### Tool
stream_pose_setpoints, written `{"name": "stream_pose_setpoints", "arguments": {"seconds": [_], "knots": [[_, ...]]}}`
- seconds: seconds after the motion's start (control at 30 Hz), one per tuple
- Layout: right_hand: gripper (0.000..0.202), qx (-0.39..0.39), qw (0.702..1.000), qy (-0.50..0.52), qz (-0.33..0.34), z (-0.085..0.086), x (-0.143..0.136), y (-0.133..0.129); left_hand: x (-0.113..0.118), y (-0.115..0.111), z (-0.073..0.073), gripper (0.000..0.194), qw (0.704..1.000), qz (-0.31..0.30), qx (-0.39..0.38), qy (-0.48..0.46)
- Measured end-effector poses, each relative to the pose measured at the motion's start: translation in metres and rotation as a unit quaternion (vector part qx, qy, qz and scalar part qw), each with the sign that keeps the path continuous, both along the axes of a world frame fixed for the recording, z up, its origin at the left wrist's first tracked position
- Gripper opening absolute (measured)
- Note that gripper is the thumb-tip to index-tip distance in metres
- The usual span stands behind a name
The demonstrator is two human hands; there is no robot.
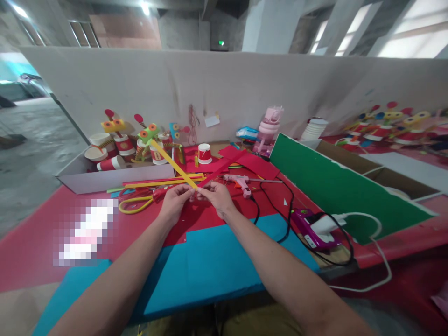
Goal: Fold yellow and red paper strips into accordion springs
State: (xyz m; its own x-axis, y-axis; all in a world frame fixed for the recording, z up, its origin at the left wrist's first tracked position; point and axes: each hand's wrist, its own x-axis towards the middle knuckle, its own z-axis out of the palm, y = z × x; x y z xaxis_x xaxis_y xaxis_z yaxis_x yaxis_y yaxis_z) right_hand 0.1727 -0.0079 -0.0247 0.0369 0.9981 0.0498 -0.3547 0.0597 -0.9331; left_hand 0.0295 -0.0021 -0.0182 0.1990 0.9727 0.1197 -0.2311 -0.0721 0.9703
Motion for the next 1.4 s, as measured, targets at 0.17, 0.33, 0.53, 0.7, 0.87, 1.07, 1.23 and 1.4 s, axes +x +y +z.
{"name": "stream_pose_setpoints", "arguments": {"seconds": [0.17,0.33,0.53,0.7,0.87,1.07,1.23,1.4], "knots": [[0.031,0.0,1.0,-0.013,0.015,0.0015,0.0025,0.0002,-0.0017,0.0012,-0.0009,0.018,1.0,0.003,0.019,0.022],[0.027,0.005,0.999,-0.035,-0.033,0.0042,-0.0012,-0.0034,0.0024,-0.0007,-0.0003,0.02,1.0,-0.004,-0.004,-0.007],[0.022,0.015,0.999,-0.026,-0.017,-0.0005,-0.0042,-0.0018,0.0009,0.0016,-0.0035,0.019,0.999,0.03,0.017,0.014],[0.024,-0.012,0.999,0.034,0.022,-0.0017,0.002,0.0031,-0.0025,0.0013,-0.0002,0.017,0.999,0.021,0.022,0.021],[0.027,-0.034,0.997,0.059,0.047,-0.0029,0.0025,0.003,-0.0014,-0.0007,0.0011,0.016,1.0,0.007,0.016,0.022],[0.031,-0.022,0.997,0.038,0.058,-0.0029,0.0009,0.0005,-0.0004,-0.0011,0.0005,0.016,1.0,0.007,-0.02,0.004],[0.033,-0.008,0.998,0.017,0.06,-0.0004,0.001,-0.0015,0.0025,-0.0048,0.0033,0.013,0.998,0.012,-0.056,-0.012],[0.032,-0.01,0.999,0.003,0.047,0.0015,0.0,-0.004,0.0032,-0.005,0.0029,0.014,0.998,0.02,-0.051,-0.026]]}}
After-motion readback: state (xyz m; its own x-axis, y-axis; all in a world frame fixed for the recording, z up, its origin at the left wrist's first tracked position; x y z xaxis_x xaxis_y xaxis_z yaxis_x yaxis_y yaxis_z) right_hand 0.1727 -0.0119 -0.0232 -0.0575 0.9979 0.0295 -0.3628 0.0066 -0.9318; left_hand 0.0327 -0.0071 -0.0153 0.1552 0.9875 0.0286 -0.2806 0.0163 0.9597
